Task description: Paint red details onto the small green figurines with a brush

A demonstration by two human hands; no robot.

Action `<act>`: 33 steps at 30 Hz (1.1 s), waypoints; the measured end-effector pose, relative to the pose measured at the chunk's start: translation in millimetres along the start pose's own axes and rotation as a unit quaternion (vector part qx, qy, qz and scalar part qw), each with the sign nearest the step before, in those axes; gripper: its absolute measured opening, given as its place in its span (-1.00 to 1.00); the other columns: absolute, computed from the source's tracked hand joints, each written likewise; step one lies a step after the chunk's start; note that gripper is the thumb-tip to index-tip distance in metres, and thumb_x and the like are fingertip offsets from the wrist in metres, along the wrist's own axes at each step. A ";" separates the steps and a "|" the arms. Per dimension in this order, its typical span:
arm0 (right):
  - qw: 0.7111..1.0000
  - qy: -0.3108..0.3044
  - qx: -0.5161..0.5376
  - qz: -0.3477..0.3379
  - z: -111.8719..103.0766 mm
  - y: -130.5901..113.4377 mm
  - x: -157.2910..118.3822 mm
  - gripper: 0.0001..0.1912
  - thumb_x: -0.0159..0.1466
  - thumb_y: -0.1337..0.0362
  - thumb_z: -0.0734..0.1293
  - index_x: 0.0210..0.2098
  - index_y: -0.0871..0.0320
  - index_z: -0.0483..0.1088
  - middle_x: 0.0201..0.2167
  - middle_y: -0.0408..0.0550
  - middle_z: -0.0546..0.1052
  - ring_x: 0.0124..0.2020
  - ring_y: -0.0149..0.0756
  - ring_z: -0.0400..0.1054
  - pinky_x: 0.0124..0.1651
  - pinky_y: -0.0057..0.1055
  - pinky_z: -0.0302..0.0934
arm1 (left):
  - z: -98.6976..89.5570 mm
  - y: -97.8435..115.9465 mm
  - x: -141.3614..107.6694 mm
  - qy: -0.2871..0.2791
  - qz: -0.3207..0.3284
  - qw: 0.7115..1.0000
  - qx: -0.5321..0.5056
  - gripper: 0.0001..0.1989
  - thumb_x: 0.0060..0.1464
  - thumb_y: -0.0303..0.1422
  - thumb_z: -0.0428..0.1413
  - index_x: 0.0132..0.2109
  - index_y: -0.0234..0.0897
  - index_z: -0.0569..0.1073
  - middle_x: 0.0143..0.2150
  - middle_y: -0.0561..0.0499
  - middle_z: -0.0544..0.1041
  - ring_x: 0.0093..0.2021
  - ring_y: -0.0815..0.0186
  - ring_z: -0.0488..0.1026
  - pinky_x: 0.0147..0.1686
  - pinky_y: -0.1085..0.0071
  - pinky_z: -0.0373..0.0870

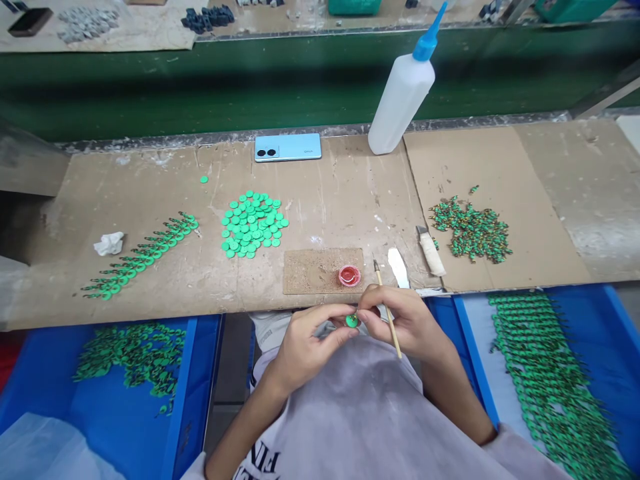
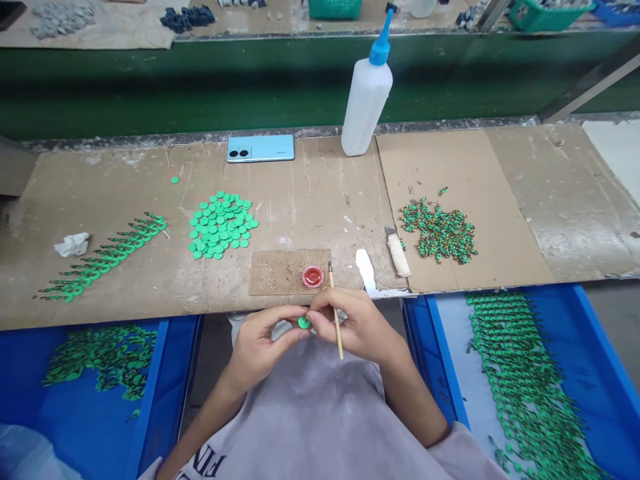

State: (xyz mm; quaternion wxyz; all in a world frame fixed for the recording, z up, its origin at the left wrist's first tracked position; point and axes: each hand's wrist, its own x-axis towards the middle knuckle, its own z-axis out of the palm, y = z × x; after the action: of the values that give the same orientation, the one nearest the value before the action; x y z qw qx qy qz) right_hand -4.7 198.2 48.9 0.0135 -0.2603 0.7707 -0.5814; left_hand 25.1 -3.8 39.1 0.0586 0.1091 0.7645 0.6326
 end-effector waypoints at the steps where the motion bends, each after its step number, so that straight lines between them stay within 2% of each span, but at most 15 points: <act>1: 1.000 -0.002 0.000 0.000 -0.2 -0.2 0.0 -0.90 0.39 0.34 0.37 -0.29 0.10 0.43 -0.48 -0.18 0.50 -0.50 -0.42 0.38 -0.42 -0.52 0.30 | -0.1 0.0 0.1 -0.001 -0.002 1.000 0.000 -0.80 0.20 -0.27 0.32 -0.06 -0.24 0.67 -0.27 -0.04 0.74 -0.32 0.26 0.67 -0.21 0.42 0.63; 8: 1.000 -0.016 -0.012 -0.003 -1.5 0.5 -1.1 -0.89 0.41 0.32 0.36 -0.29 0.11 0.44 -0.48 -0.18 0.52 -0.50 -0.44 0.37 -0.43 -0.53 0.27 | -1.8 -1.2 0.3 -0.003 -0.003 1.000 -0.001 -0.81 0.20 -0.29 0.32 -0.07 -0.24 0.68 -0.26 -0.02 0.74 -0.31 0.28 0.67 -0.20 0.45 0.61; 15: 1.000 -0.012 -0.009 0.004 -1.1 2.9 -0.9 -0.90 0.40 0.33 0.37 -0.28 0.11 0.43 -0.48 -0.18 0.51 -0.50 -0.42 0.39 -0.41 -0.52 0.30 | -3.8 -1.0 0.7 -0.001 0.001 1.000 0.013 -0.77 0.20 -0.20 0.32 -0.09 -0.24 0.69 -0.27 -0.05 0.74 -0.32 0.24 0.67 -0.20 0.39 0.63; 33: 0.999 -0.021 -0.024 0.011 -2.4 -1.5 -3.6 -0.91 0.40 0.31 0.37 -0.27 0.09 0.43 -0.48 -0.18 0.50 -0.50 -0.39 0.37 -0.43 -0.48 0.27 | -2.0 -0.1 2.3 0.000 0.029 0.999 0.038 -0.81 0.20 -0.23 0.32 -0.13 -0.24 0.68 -0.30 -0.06 0.72 -0.32 0.23 0.66 -0.24 0.37 0.62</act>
State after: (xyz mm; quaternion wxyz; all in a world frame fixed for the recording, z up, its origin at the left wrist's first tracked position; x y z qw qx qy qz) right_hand -1.8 201.5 50.1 0.0296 -0.2645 0.7868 -0.5568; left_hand 22.4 -5.2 39.5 0.0362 0.1332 0.7843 0.6049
